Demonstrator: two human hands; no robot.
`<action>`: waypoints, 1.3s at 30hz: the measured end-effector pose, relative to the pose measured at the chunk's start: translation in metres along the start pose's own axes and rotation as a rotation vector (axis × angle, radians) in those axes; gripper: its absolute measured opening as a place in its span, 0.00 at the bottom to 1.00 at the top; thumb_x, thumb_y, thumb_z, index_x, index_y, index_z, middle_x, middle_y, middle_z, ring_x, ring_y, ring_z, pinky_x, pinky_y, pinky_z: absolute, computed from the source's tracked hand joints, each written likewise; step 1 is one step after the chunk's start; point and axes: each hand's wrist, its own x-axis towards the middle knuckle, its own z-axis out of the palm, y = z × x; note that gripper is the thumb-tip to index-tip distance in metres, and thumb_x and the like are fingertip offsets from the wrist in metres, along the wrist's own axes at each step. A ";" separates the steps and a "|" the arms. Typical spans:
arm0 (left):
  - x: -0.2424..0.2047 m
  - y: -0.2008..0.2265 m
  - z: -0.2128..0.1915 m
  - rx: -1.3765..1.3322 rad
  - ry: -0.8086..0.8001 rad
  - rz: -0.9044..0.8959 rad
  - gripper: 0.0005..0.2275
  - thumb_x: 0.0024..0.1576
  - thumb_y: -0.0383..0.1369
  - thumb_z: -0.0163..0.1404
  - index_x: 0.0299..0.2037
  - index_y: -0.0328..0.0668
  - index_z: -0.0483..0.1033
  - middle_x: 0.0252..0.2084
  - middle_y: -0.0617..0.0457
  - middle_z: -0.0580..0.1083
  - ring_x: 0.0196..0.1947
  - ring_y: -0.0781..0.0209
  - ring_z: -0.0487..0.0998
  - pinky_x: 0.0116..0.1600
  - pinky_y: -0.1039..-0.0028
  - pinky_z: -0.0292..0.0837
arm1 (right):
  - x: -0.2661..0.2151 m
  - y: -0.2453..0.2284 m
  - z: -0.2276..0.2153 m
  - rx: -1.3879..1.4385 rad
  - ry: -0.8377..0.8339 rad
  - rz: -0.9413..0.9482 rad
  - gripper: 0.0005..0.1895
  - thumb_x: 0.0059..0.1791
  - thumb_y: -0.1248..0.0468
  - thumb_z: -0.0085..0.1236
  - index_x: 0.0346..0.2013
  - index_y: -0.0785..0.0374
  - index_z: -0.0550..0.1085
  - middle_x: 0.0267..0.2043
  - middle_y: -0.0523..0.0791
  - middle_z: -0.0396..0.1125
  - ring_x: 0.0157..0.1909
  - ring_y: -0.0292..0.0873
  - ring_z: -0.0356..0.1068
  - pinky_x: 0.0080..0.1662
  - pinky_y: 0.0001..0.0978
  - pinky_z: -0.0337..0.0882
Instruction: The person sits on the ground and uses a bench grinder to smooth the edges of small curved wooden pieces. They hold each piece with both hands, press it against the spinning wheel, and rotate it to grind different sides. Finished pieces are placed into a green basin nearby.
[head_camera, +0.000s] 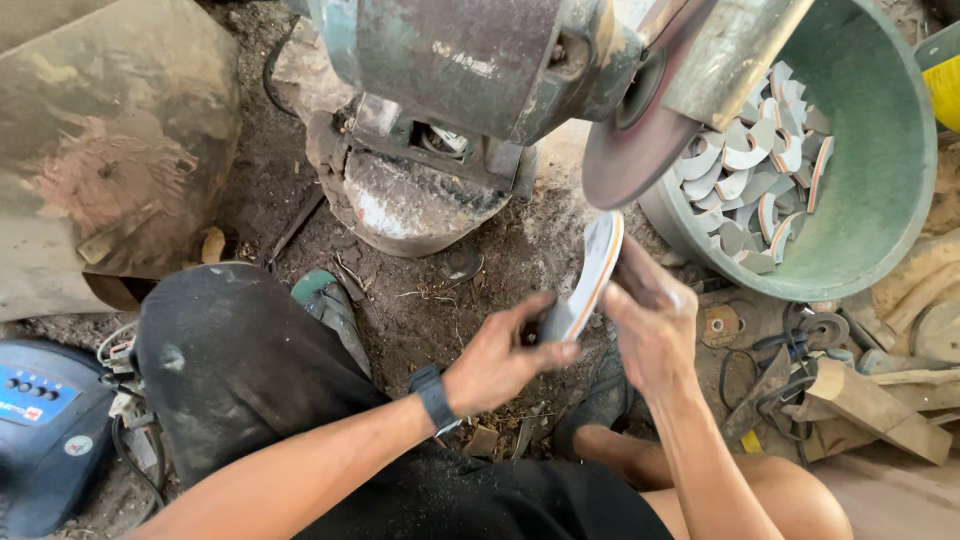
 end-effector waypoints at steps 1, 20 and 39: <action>-0.008 0.000 0.000 0.036 -0.012 0.040 0.38 0.56 0.41 0.62 0.69 0.21 0.57 0.67 0.27 0.65 0.67 0.42 0.69 0.69 0.55 0.61 | -0.009 0.000 -0.003 -0.028 -0.014 -0.013 0.40 0.43 0.70 0.64 0.68 0.79 0.61 0.67 0.58 0.64 0.68 0.51 0.65 0.69 0.44 0.63; 0.049 0.002 -0.007 -0.022 0.019 -0.034 0.40 0.52 0.47 0.59 0.69 0.25 0.60 0.64 0.31 0.70 0.63 0.45 0.73 0.65 0.60 0.68 | 0.037 -0.006 0.001 0.044 -0.052 -0.104 0.42 0.47 0.67 0.67 0.71 0.78 0.58 0.73 0.55 0.60 0.73 0.48 0.61 0.73 0.42 0.59; 0.037 -0.013 -0.012 -0.096 -0.071 -0.184 0.41 0.50 0.45 0.61 0.69 0.28 0.56 0.61 0.33 0.71 0.59 0.45 0.75 0.63 0.60 0.71 | 0.024 0.006 -0.006 0.000 0.023 0.000 0.40 0.44 0.73 0.64 0.69 0.77 0.60 0.71 0.60 0.60 0.68 0.52 0.64 0.67 0.49 0.65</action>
